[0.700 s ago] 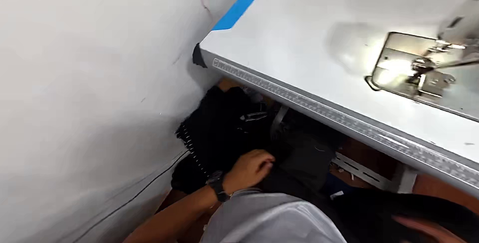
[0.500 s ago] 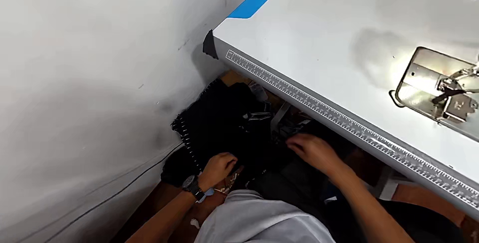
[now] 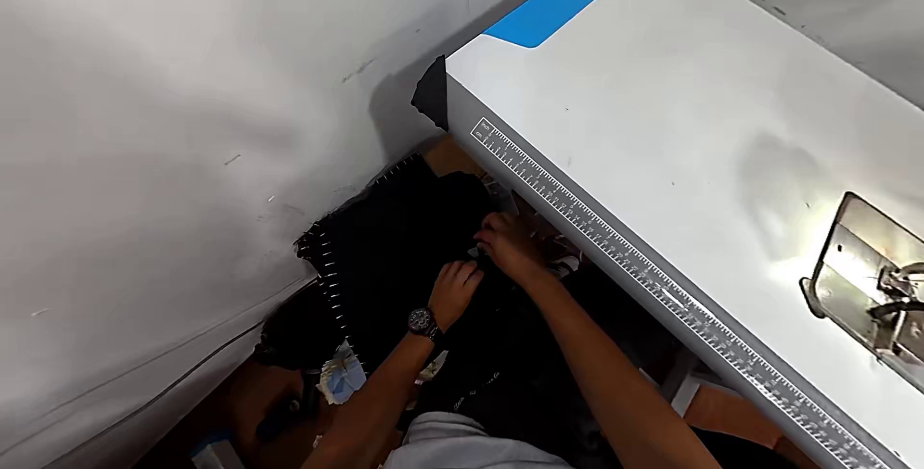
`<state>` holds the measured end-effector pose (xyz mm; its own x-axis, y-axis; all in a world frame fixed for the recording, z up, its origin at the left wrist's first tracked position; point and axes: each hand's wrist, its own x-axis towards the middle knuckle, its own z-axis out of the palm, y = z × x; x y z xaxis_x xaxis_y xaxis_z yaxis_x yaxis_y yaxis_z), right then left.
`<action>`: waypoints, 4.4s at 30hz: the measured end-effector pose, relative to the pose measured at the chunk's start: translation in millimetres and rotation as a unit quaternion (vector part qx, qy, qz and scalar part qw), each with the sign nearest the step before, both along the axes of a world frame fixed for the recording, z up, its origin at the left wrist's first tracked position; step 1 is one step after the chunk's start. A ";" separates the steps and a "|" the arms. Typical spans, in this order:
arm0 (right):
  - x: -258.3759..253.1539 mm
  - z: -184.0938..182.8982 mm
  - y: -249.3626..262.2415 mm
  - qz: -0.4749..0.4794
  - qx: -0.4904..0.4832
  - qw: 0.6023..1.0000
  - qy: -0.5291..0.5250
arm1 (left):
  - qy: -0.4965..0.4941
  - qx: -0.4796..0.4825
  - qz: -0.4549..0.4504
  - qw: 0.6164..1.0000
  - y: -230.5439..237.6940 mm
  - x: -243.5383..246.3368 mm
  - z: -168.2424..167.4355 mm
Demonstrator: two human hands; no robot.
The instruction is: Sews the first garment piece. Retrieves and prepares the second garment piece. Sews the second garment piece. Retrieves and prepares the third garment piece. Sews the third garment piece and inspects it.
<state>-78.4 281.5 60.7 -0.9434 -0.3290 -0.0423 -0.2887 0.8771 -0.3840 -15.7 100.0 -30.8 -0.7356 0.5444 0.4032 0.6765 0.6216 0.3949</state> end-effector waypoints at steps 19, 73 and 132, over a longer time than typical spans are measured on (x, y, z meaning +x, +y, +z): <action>-4.0 62.5 -47.5 0.011 -0.216 0.975 -0.054 | -0.267 0.221 -0.040 0.937 -87.3 -55.6 123.6; 104.3 210.3 -42.4 -0.028 -0.632 0.769 -0.088 | 0.270 -0.041 0.038 0.961 73.6 -176.8 428.0; 215.3 207.9 303.0 -0.409 -0.164 0.875 0.200 | 0.091 -0.045 -0.561 0.821 344.0 -51.8 291.6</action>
<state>136.9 584.5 268.5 -0.7873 0.5299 0.3152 0.2154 0.7154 -0.6647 -67.5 444.0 260.8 0.3182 0.8720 0.3720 0.8859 -0.4132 0.2108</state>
